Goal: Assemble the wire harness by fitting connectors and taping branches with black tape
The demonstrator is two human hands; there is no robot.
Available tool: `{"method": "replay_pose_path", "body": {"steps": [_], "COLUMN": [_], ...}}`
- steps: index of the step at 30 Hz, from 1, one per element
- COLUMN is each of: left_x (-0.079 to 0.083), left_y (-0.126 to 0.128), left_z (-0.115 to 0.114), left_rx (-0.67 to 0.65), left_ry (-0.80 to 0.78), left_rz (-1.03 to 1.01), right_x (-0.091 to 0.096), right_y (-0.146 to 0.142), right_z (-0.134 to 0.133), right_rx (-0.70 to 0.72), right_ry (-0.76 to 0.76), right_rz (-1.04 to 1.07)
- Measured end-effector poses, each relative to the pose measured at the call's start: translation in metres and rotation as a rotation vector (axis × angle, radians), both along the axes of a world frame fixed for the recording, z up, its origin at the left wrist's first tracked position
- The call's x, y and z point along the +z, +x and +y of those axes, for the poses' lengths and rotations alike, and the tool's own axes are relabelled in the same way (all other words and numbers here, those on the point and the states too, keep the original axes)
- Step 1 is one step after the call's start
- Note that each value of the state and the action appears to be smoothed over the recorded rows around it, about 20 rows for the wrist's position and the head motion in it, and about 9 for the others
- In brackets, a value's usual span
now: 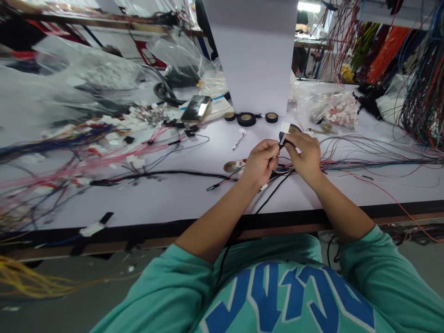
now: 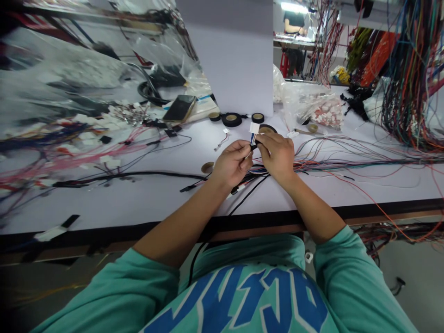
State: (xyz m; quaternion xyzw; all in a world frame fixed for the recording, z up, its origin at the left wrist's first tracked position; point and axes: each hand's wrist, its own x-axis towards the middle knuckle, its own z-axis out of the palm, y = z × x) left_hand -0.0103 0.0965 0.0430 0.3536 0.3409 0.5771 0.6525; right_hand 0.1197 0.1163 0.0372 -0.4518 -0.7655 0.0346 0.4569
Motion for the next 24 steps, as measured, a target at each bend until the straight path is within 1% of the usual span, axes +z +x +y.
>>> {"method": "replay_pose_path", "body": {"steps": [3,7,9,11,13,15,17,19,22,24], "left_x": [0.001,0.000,0.000,-0.002,-0.003,-0.004,-0.003,-0.001,0.002,0.004], "left_y": [-0.003,-0.004,-0.004,-0.004,-0.003,-0.004,-0.004,-0.005,-0.007,-0.007], "left_z": [0.000,-0.002,-0.002,-0.002,-0.001,0.000,0.000,0.001,0.001,0.001], "left_rx": [-0.038,-0.080,-0.095,-0.084,-0.064,-0.061,-0.104,-0.189,-0.319,-0.355], "left_ry": [0.003,0.051,0.047,0.028,0.002,-0.023,-0.050,-0.098,-0.208,-0.259], "left_rz": [-0.013,-0.072,-0.074,-0.061,-0.061,-0.087,-0.117,-0.133,-0.129,-0.126], "right_x": [-0.005,-0.008,-0.010,-0.013,-0.015,-0.016,-0.017,-0.018,-0.019,-0.018], "right_y": [-0.002,-0.005,-0.007,-0.008,-0.009,-0.008,-0.008,-0.008,-0.009,-0.010], "right_z": [0.005,0.008,0.010,0.011,0.013,0.014,0.014,0.015,0.015,0.014], "right_rx": [0.091,0.191,0.254,0.293,0.291,0.282,0.296,0.326,0.392,0.445], "right_ry": [-0.054,-0.211,-0.286,-0.324,-0.308,-0.242,-0.168,-0.127,-0.160,-0.233], "right_rz": [0.160,0.364,0.449,0.510,0.513,0.480,0.463,0.482,0.547,0.576]}}
